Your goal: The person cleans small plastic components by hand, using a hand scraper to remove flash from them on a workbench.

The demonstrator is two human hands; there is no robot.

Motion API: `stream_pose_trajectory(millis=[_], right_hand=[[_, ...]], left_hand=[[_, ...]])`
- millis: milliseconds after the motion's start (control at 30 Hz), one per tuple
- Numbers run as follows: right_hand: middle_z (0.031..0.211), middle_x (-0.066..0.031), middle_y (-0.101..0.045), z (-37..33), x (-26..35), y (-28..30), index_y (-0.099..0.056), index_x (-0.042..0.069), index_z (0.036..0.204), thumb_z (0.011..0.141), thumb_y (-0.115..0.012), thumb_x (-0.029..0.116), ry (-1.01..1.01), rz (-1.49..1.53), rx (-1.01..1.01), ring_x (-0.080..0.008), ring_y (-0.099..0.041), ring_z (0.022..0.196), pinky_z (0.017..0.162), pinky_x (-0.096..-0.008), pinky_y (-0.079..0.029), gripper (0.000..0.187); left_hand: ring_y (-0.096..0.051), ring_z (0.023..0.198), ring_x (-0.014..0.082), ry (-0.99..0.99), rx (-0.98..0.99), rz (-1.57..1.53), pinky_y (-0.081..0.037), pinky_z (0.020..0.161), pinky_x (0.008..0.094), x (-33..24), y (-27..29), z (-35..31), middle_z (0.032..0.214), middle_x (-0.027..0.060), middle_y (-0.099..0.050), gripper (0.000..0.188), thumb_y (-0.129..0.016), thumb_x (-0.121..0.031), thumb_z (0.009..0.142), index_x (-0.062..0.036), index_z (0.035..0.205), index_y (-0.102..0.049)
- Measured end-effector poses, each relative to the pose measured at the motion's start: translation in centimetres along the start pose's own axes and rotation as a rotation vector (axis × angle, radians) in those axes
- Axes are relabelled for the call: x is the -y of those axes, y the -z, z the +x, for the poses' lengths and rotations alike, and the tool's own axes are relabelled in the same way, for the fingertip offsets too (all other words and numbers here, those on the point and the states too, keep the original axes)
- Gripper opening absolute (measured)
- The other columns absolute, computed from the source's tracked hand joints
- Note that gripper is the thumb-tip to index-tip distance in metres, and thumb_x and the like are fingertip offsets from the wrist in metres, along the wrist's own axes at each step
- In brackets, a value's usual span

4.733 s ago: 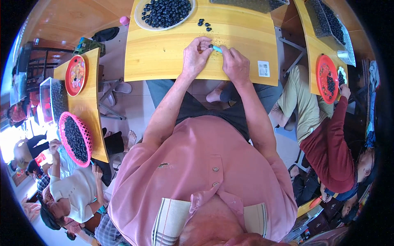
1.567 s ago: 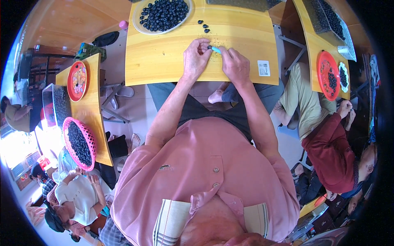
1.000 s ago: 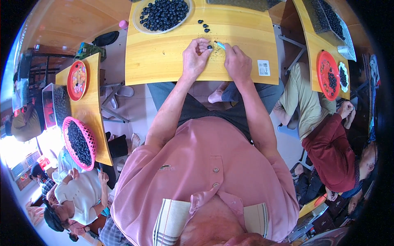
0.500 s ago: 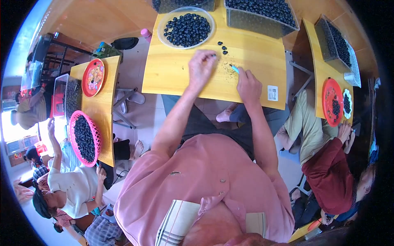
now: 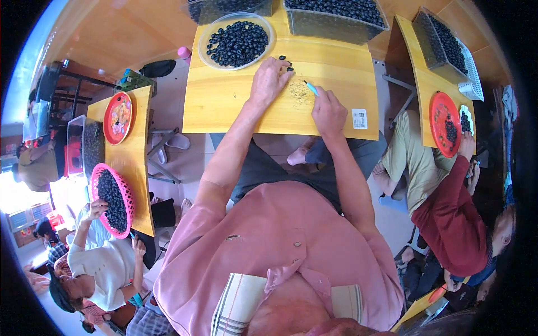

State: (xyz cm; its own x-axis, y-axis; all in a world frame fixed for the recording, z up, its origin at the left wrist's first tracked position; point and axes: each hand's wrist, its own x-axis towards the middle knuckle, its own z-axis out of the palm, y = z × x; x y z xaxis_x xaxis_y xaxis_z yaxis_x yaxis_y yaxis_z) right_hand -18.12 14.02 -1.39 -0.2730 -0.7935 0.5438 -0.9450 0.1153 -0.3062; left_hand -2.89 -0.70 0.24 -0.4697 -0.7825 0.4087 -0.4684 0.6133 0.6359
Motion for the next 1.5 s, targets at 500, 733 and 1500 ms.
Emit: stream_pose_trajectory(millis=[500, 733, 1500], right_hand=[[0.081, -0.0074, -0.064, -0.1, -0.1, 0.0, -0.070, 0.013, 0.111, 0.091, -0.064, 0.012, -0.016, 0.001, 0.051, -0.0295, -0.069, 0.073, 0.061, -0.0439, -0.055, 0.020], [0.081, -0.0072, -0.063, -0.2, 0.2, 0.3, -0.070, 0.013, 0.111, 0.091, -0.066, 0.012, -0.032, 0.019, 0.048, -0.0292, -0.069, 0.073, 0.061, -0.0438, -0.055, 0.020], [0.081, -0.0070, -0.064, -0.1, 0.2, 0.3, -0.070, 0.012, 0.109, 0.091, -0.066, 0.012, 0.019, 0.043, 0.027, -0.0292, -0.069, 0.070, 0.060, -0.0424, -0.056, 0.019]], left_hand=[[-0.065, 0.095, 0.0352, -0.038, 0.063, 0.128, -0.054, 0.085, 0.0456, -0.1, -0.2, -0.4, 0.095, 0.0153, -0.066, 0.020, -0.077, -0.018, 0.086, -0.0050, 0.101, -0.073], [-0.068, 0.091, 0.0368, 0.014, 0.017, 0.058, -0.056, 0.086, 0.0452, 0.2, 0.6, -1.1, 0.093, 0.0189, -0.070, 0.016, -0.072, -0.009, 0.082, -0.0017, 0.097, -0.073], [-0.062, 0.075, 0.0093, 0.400, -0.110, -0.479, -0.053, 0.072, 0.0247, -0.1, -0.1, -4.1, 0.102, 0.0069, -0.069, 0.017, -0.080, -0.003, 0.085, 0.0005, 0.101, -0.079]])
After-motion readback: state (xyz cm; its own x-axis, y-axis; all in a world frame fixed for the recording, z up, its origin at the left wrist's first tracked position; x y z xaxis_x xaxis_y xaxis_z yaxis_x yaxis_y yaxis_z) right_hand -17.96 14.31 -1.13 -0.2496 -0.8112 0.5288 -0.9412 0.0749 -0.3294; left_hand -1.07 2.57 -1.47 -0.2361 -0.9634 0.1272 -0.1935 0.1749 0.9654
